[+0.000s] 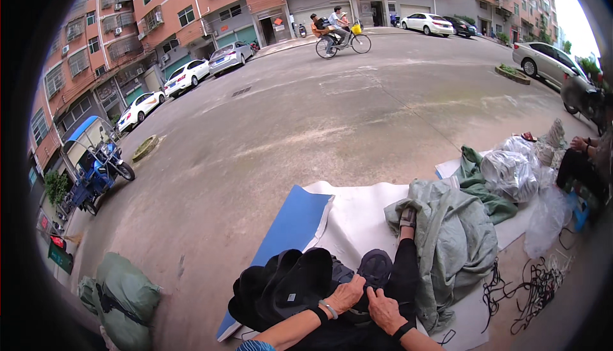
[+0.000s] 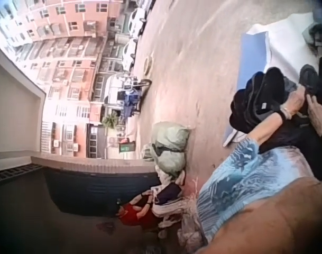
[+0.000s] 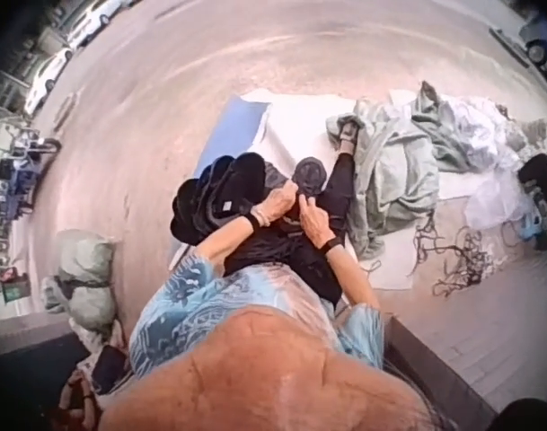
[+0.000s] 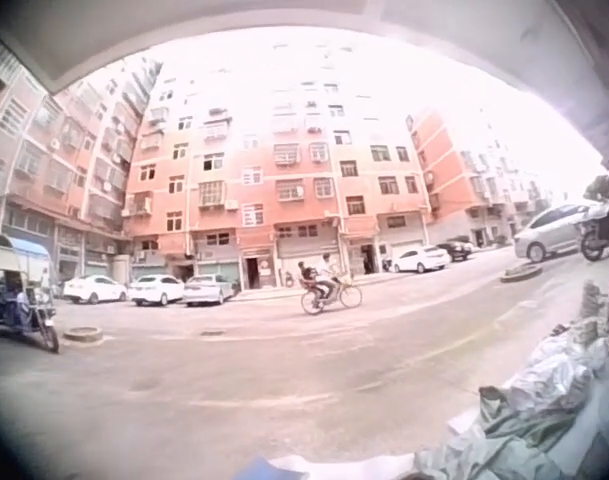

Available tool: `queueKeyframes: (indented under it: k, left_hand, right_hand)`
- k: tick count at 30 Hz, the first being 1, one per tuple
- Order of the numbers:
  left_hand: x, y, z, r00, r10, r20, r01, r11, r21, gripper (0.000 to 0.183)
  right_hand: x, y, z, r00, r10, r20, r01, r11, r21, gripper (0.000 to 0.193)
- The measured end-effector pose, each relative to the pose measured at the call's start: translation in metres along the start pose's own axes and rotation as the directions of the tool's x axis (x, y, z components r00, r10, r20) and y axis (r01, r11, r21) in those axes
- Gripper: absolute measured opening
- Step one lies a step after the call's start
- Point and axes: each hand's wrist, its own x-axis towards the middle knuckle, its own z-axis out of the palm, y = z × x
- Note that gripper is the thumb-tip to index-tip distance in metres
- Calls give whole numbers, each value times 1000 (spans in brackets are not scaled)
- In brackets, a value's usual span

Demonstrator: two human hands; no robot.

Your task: The recorder is sitting on the floor outdoors and lacing a black shoe.

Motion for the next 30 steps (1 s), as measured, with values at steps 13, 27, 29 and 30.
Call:
queueKeyframes:
  k: [13, 27, 29, 30]
  left_hand:
    - [5, 7, -11, 996, -81, 32, 84, 990, -112, 13]
    - [3, -11, -6, 866, -437, 242, 489, 841, -232, 31]
    - [0, -14, -7, 874, -417, 250, 469, 857, -213, 32]
    - [0, -14, -7, 882, -403, 243, 456, 860, -230, 32]
  right_hand:
    - [-4, 6, 9, 997, -70, -38, 67, 995, -71, 51]
    - [-5, 16, 3, 998, 15, 57, -19, 997, 72, 52]
    - [-8, 13, 6, 999, -32, -28, 33, 999, 29, 52]
    - [-9, 11, 8, 991, -93, -94, 93, 996, -1, 53]
